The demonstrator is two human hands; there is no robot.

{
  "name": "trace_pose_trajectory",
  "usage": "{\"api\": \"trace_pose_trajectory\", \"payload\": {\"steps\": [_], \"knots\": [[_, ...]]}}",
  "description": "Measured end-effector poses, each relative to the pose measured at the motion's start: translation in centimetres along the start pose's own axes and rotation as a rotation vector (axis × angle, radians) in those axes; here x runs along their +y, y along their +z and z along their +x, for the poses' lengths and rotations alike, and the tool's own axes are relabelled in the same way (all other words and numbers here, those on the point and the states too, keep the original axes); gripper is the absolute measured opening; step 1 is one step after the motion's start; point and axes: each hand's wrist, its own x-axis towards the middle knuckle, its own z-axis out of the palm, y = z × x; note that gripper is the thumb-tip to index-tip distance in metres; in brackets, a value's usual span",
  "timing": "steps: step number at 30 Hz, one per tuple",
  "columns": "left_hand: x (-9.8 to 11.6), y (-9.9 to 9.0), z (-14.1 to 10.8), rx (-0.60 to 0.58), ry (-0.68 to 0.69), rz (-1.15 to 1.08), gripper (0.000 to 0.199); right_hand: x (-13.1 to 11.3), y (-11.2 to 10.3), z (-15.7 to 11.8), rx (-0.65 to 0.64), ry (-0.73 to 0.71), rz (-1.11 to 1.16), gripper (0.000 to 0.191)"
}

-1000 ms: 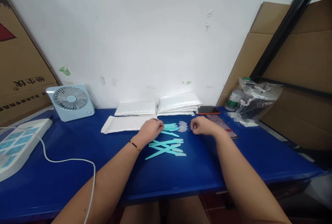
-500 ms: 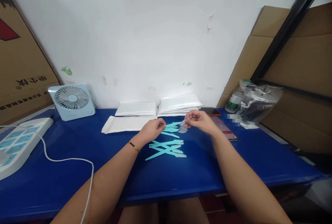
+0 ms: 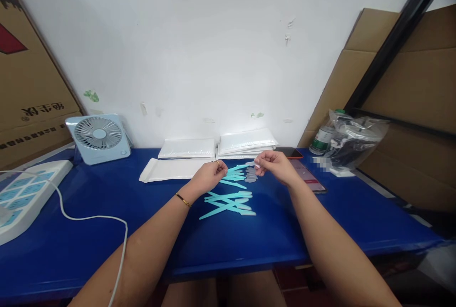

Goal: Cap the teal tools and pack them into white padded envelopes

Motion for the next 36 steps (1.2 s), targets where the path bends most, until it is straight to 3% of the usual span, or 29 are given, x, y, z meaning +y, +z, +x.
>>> {"api": "trace_pose_trajectory", "payload": {"steps": [4, 6, 10, 13, 16, 24, 36], "knots": [[0.0, -0.2, -0.1, -0.027, 0.002, -0.011, 0.024, 0.0, 1.1, -0.1, -0.098, 0.048, -0.006, 0.036], [0.0, -0.5, -0.3, -0.101, -0.01, -0.021, 0.024, 0.1, 1.3, -0.1, -0.191, 0.09, -0.061, 0.037], [-0.2, -1.2, -0.5, -0.282, -0.005, 0.098, 0.024, 0.7, 0.7, 0.0, -0.245, 0.099, -0.398, 0.031], [-0.6, -1.1, -0.4, -0.215, 0.04, 0.243, 0.023, 1.4, -0.1, 0.2, -0.182, -0.013, -0.714, 0.015], [-0.8, -0.4, -0.2, -0.149, 0.129, 0.371, 0.019, 1.9, -0.4, 0.3, -0.209, -0.03, -0.884, 0.008], [0.1, 0.5, -0.1, -0.158, 0.088, 0.512, 0.013, 0.8, 0.1, 0.0, -0.359, 0.141, -0.843, 0.018], [0.3, 1.0, 0.0, -0.138, 0.083, 0.548, 0.015, 0.9, 0.8, -0.1, -0.367, 0.103, -0.855, 0.016]]}}
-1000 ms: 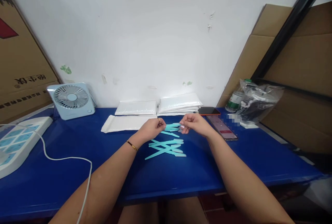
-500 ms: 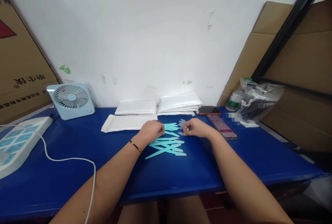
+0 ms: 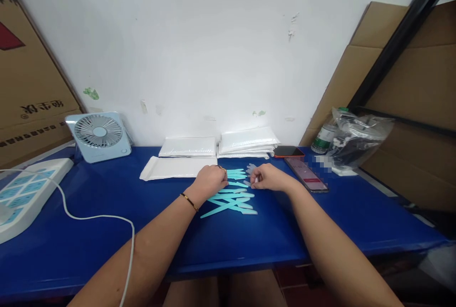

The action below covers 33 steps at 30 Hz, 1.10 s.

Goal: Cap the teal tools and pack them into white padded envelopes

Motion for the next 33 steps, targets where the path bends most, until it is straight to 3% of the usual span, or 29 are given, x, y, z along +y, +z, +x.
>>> {"api": "trace_pose_trajectory", "payload": {"steps": [11, 17, 33], "knots": [[0.8, 0.7, 0.0, -0.005, 0.079, -0.046, 0.017, -0.4, 0.3, 0.0, -0.01, -0.115, -0.018, 0.012], [0.5, 0.1, -0.3, -0.002, 0.001, -0.074, 0.016, 0.9, -0.6, -0.3, 0.01, -0.008, -0.081, 0.007], [0.6, -0.3, -0.5, -0.02, -0.052, -0.091, 0.015, 0.8, -0.3, -0.3, 0.014, -0.011, -0.037, 0.012]]}}
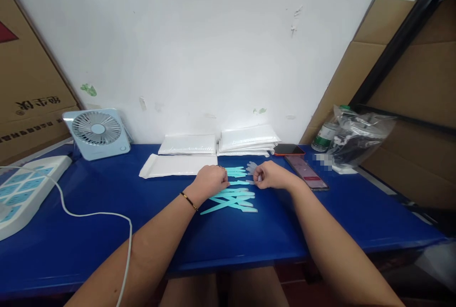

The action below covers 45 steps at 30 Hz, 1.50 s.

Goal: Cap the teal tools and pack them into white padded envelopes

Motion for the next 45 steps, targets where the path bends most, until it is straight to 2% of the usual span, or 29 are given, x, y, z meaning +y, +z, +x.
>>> {"api": "trace_pose_trajectory", "payload": {"steps": [18, 27, 30, 34, 36, 40, 45], "knots": [[0.0, -0.1, 0.0, -0.018, 0.019, 0.029, 0.016, -0.1, 0.4, 0.1, 0.017, -0.039, -0.109, 0.011], [0.3, 0.3, 0.1, -0.024, 0.069, 0.083, 0.019, -1.6, 1.2, 0.3, 0.013, -0.134, -0.042, 0.008], [0.2, 0.3, 0.1, -0.036, 0.076, 0.064, 0.021, -1.1, 0.8, 0.2, 0.019, -0.142, -0.006, 0.011], [-0.2, 0.2, 0.1, 0.026, 0.085, 0.091, 0.021, 0.6, -0.3, 0.1, 0.225, -0.062, -0.069, 0.016], [-0.5, 0.3, 0.2, 0.061, 0.096, 0.146, 0.021, 1.2, -0.5, 0.3, 0.265, -0.042, -0.116, 0.016], [-1.2, 0.9, 0.6, 0.079, 0.106, 0.202, 0.021, 1.5, -0.1, 0.8, 0.22, -0.071, -0.162, 0.01], [-1.8, 1.2, 1.2, 0.091, 0.101, 0.174, 0.015, 1.5, 0.4, 0.9, 0.176, -0.076, -0.085, 0.01]]}}
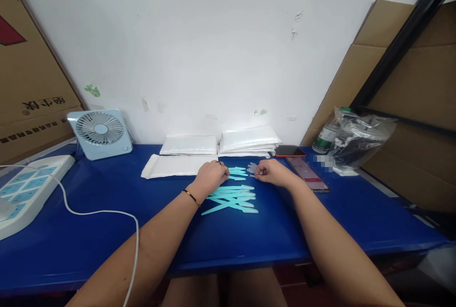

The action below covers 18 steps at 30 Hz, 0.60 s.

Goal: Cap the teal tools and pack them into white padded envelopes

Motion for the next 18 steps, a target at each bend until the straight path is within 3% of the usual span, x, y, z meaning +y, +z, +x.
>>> {"api": "trace_pose_trajectory", "payload": {"steps": [6, 18], "knots": [[-0.1, -0.1, 0.2, 0.012, 0.067, 0.02, 0.022, -0.3, -0.2, -0.3, -0.06, -0.03, 0.083, 0.01], [0.1, 0.2, 0.2, 0.016, 0.078, -0.031, 0.023, -0.7, 0.1, -0.3, -0.044, -0.081, 0.047, 0.01]]}}
